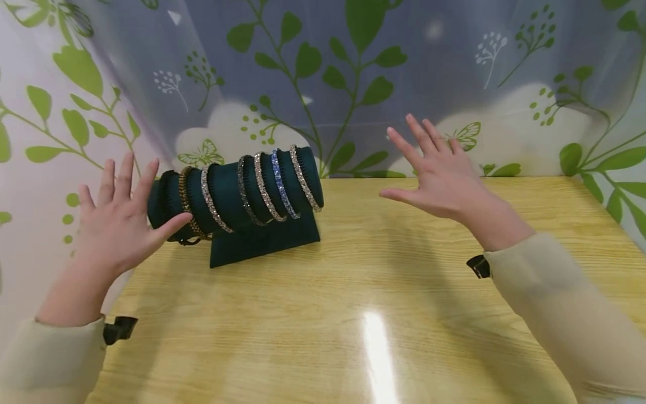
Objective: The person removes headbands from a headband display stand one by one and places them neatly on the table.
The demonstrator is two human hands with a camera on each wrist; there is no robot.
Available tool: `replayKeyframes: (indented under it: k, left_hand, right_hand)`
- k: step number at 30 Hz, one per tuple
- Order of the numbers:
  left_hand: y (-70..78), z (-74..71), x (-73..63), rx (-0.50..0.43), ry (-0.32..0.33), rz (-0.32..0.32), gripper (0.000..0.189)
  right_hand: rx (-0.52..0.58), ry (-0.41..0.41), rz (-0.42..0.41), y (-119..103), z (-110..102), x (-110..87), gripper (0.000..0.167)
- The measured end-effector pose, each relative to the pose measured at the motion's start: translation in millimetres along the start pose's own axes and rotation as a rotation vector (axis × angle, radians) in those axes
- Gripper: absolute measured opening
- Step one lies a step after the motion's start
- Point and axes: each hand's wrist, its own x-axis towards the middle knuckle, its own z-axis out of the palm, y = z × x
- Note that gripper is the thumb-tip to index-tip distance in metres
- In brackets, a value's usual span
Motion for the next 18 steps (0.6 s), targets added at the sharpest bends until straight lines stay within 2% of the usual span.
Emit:
replayKeyframes:
  k: [3,7,10,13,15,18]
  left_hand:
    - [-11.0,2.6,-0.5,-0.076,-0.006,0.006,0.094]
    - [-25.6,7.3,1.4,-0.225,0.001,0.041,0.090]
    - [-36.0,11.2,2.6,-0.376,-0.009,0.084,0.086]
    - [-44.7,13.8,2.0,-0.549,-0.050,0.103,0.085]
    - [-49.8,14.7,0.9,-0.645,-0.095,0.085,0.087]
    - [-55.6,15.2,-0.8,-0.728,-0.150,0.037,0.093]
  right_hand:
    - [0.054,-0.030,-0.012,-3.9,4.5,10.9,0.094]
    - [0.111,-0.058,-0.035,-8.2,10.1,24.4,0.095]
    - [0.153,-0.076,-0.056,-12.9,13.6,34.1,0.097]
    - [0.200,-0.087,-0.080,-18.9,15.6,43.6,0.099]
    - [0.232,-0.088,-0.097,-23.8,16.2,50.1,0.100]
    - [0.272,-0.097,-0.114,-32.2,15.8,59.4,0.101]
